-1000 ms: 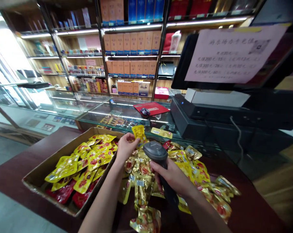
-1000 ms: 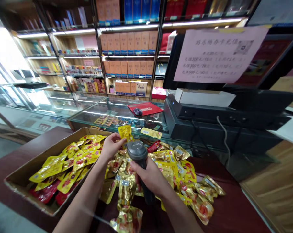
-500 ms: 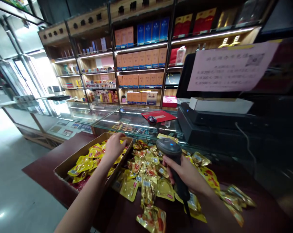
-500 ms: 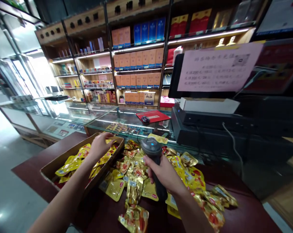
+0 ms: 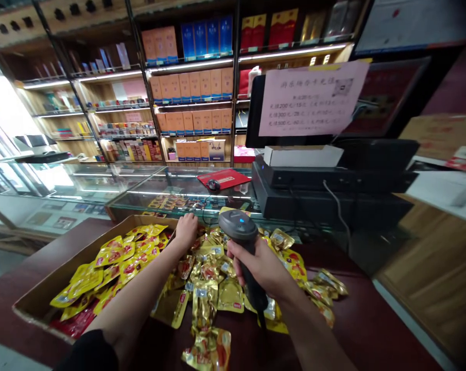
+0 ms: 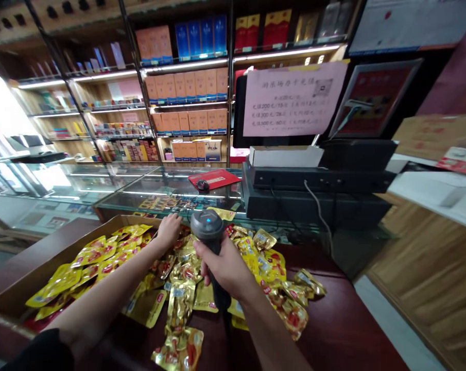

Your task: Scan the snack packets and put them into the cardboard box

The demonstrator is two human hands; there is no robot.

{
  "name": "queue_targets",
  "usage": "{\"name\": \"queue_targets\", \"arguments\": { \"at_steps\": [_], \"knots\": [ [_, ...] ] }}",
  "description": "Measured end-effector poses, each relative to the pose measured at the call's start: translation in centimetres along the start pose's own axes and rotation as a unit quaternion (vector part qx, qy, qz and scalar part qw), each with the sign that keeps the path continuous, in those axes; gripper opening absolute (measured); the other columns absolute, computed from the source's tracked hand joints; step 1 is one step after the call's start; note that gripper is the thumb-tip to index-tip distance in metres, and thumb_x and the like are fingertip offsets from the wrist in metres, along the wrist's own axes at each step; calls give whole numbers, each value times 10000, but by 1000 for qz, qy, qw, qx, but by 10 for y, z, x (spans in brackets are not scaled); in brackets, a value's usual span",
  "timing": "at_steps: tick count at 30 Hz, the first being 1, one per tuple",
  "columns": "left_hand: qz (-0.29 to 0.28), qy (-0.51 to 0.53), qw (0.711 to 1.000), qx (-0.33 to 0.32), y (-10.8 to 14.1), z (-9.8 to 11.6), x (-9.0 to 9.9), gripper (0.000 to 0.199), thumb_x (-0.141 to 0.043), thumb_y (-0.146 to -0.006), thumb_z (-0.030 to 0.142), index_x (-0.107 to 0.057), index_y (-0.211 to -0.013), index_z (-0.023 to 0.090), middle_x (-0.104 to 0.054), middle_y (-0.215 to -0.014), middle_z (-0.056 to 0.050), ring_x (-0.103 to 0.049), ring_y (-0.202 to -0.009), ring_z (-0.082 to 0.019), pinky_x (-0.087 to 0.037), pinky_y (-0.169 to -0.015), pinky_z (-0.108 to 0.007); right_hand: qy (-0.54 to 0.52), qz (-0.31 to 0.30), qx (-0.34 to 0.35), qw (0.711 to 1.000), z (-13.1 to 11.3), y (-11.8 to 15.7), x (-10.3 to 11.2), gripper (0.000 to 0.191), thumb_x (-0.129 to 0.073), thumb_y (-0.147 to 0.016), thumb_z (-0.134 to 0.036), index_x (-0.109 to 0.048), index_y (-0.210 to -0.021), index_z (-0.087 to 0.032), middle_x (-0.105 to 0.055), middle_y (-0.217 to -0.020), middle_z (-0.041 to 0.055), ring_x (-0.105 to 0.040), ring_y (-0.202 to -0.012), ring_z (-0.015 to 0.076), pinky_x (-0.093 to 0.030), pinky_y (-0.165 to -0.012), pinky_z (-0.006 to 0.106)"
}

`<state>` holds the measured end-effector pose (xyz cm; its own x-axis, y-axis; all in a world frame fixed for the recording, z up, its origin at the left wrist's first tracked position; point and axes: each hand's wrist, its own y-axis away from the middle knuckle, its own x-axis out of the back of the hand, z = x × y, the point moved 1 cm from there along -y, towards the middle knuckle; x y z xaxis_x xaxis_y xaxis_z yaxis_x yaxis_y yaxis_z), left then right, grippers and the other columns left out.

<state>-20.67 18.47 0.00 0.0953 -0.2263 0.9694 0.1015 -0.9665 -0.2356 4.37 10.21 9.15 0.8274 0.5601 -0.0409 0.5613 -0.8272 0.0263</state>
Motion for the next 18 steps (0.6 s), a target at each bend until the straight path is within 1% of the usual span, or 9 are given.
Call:
{"name": "queue_targets", "arguments": {
  "at_steps": [3, 5, 8, 9, 10, 12, 14, 16, 18],
  "knots": [
    [-24, -3, 1000, -15, 4, -4, 5, 268, -437, -877, 104, -700, -842, 142, -643, -978, -171, -548, -1048, -282, -412, -878, -375, 2, -7, 12, 1000, -1, 2, -1, 397, -669, -769, -553, -513, -788, -188, -532, -445, -67, -480, -333, 86, -385, -362, 189],
    [-6, 2, 1000, -23, 19, -3, 11, 270, -436, -888, 129, -700, -838, 147, -634, -1001, -168, -541, -1073, -287, -416, -897, -385, 3, -12, 18, 1000, -2, 2, -2, 384, -668, -776, -540, -517, -769, -187, -535, -453, -63, -487, -338, 86, -391, -365, 191],
    [62, 32, 997, -33, 61, 7, 16, 252, -430, -905, 163, -682, -906, 143, -620, -1043, -164, -506, -1173, -289, -392, -991, -402, 5, -19, 29, 999, -2, 4, -6, 366, -665, -780, -525, -524, -758, -188, -536, -455, -61, -493, -334, 90, -397, -363, 200],
    [76, 50, 995, -40, 77, 11, 17, 236, -439, -902, 164, -674, -914, 143, -619, -1055, -162, -491, -1209, -284, -373, -1028, -400, 7, -18, 32, 999, -3, 5, -7, 358, -666, -781, -517, -526, -763, -189, -538, -457, -61, -493, -334, 90, -394, -361, 200],
    [77, 69, 993, -50, 92, 16, 17, 209, -459, -890, 163, -666, -907, 143, -616, -1082, -161, -487, -1221, -279, -362, -1049, -397, 10, -16, 34, 999, -3, 6, -9, 348, -668, -781, -507, -528, -770, -189, -538, -456, -62, -491, -333, 90, -391, -360, 200],
    [65, 103, 990, -70, 117, 25, 16, 160, -498, -872, 176, -654, -898, 148, -618, -1111, -153, -522, -1179, -264, -379, -1042, -382, 17, -9, 34, 999, -4, 9, -13, 332, -678, -777, -484, -522, -786, -192, -535, -452, -66, -488, -335, 90, -385, -362, 198],
    [26, 130, 988, -79, 130, 28, 16, 142, -529, -871, 234, -648, -873, 156, -640, -1067, -139, -582, -1074, -250, -428, -981, -362, 22, -8, 36, 999, -5, 11, -15, 322, -685, -775, -467, -510, -792, -196, -529, -447, -71, -484, -333, 91, -382, -363, 198],
    [-27, 142, 987, -69, 130, 28, 17, 170, -531, -880, 285, -650, -845, 169, -667, -978, -118, -624, -972, -234, -463, -907, -338, 26, -12, 39, 999, -3, 10, -17, 321, -679, -781, -467, -502, -788, -199, -533, -449, -68, -484, -334, 94, -388, -365, 203],
    [-51, 131, 989, -40, 119, 25, 20, 169, -554, -866, 299, -659, -892, 170, -681, -948, -113, -639, -933, -233, -477, -859, -326, 26, -25, 33, 999, 1, 7, -18, 325, -667, -790, -480, -502, -783, -199, -537, -447, -63, -482, -334, 96, -392, -364, 208]
  ]
}}
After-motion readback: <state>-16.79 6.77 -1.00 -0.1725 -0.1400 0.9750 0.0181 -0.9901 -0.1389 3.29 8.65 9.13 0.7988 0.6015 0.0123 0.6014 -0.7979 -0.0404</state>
